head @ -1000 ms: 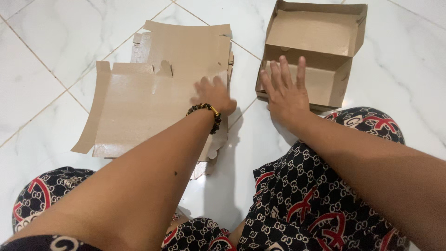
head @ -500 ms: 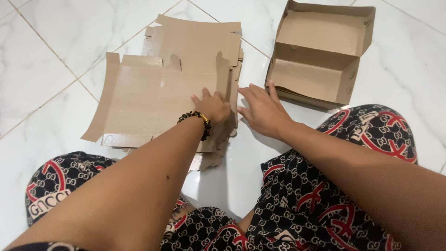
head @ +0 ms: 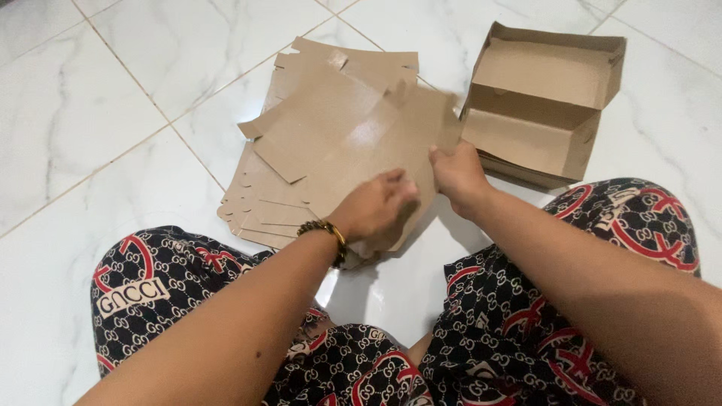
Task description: The person sits on the floor and folds flat cardboard pieces into small rectangular boxes by hand. They tuck flaps into slots to form the box shape and stack the completed boxes to the right.
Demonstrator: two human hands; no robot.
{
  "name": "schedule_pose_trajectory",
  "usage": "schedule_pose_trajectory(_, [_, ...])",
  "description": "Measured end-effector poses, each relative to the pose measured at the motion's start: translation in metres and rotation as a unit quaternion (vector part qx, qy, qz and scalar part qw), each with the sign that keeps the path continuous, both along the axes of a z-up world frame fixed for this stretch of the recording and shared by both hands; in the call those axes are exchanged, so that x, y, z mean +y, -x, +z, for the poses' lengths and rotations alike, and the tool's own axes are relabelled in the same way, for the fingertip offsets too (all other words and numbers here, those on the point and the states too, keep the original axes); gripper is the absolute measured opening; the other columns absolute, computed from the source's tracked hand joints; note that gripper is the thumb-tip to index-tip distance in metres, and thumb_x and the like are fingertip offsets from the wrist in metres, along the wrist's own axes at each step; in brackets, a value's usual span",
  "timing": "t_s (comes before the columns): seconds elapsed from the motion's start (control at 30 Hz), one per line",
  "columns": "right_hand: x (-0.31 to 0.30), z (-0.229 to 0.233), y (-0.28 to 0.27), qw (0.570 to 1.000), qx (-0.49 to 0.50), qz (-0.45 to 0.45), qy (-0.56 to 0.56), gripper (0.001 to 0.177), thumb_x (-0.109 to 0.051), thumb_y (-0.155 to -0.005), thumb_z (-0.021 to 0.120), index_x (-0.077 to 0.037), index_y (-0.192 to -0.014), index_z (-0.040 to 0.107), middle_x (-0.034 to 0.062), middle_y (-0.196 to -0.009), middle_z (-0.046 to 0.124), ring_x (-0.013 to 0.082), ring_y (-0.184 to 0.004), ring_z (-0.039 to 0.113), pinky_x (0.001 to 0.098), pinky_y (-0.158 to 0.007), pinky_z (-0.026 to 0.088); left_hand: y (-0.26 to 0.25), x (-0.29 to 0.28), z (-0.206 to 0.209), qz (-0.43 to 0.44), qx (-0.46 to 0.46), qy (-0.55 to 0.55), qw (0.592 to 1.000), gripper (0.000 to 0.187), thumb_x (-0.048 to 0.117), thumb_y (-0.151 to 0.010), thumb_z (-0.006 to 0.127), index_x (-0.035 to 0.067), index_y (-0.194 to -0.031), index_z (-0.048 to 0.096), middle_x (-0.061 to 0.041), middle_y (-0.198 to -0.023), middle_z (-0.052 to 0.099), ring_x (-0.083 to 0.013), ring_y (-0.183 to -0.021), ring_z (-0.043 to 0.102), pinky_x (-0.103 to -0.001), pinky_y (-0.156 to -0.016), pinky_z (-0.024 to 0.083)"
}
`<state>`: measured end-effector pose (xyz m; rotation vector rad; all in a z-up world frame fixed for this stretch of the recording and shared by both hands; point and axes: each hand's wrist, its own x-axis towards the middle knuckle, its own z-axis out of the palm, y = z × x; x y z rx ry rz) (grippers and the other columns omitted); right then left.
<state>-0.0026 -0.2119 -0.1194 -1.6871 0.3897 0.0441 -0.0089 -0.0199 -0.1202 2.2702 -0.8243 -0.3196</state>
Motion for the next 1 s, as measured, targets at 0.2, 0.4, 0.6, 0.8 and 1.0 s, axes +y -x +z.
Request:
schedule_pose_trajectory(0.2, [0.01,0.046,0.028,0.851,-0.237,0.171,0.437,0.09,0.015,-0.076,0.053,-0.028,-0.155,0.046,0.0133,-0.128,0.064,0.0326,-0.093,0.067,0.0421,-0.081,0.054,-0.047,-0.008,0.081,0.237,0.403,0.334,0.819,0.103,0.083,-0.093,0.027,-0.004,-0.14,0.059,-0.022,-0.114,0.068,-0.0254,-0.084,0.049,-0.041,-0.073,0.046])
schedule_pose_trajectory(0.4, [0.02,0.074,0.039,0.722,-0.343,0.167,0.578,0.08,0.004,-0.079,0.065,-0.037,-0.147,0.054,0.0123,-0.115,0.063,0.0286,-0.085,0.065,0.0383,-0.073,0.056,-0.053,0.0,0.094,0.384,0.354,0.367,0.77,0.032,0.012,-0.092,0.059,0.003,-0.122,0.053,-0.014,-0.113,0.068,-0.0241,-0.092,0.074,-0.037,-0.079,0.062])
schedule_pose_trajectory(0.6, [0.026,0.081,0.054,0.836,-0.294,0.179,0.427,0.049,-0.007,-0.095,0.059,-0.019,-0.143,0.057,0.0144,-0.111,0.059,0.0304,-0.089,0.065,0.0399,-0.076,0.054,-0.064,0.008,0.042,0.336,0.38,0.504,0.699,0.024,0.007,-0.096,0.062,0.0,-0.118,0.057,-0.015,-0.115,0.069,-0.0236,-0.096,0.071,-0.034,-0.085,0.062])
schedule_pose_trajectory(0.8, [0.022,0.112,0.042,0.954,-0.099,0.237,0.153,0.043,-0.03,-0.098,0.058,-0.014,-0.138,0.052,0.0075,-0.115,0.061,0.0134,-0.085,0.068,0.0312,-0.065,0.057,-0.061,0.014,0.033,0.314,0.484,0.574,0.581,0.023,0.007,-0.1,0.057,-0.002,-0.121,0.056,-0.017,-0.118,0.067,-0.0259,-0.104,0.069,-0.035,-0.091,0.059])
schedule_pose_trajectory(1.0, [0.024,0.134,0.036,0.945,-0.091,0.312,0.032,0.052,-0.051,-0.099,0.043,-0.015,-0.134,0.058,0.0057,-0.123,0.065,0.0113,-0.073,0.063,0.0261,-0.063,0.057,-0.048,0.01,0.036,0.303,0.503,0.6,0.544,0.026,0.012,-0.1,0.055,-0.002,-0.123,0.056,-0.017,-0.12,0.065,-0.0264,-0.104,0.068,-0.037,-0.092,0.058])
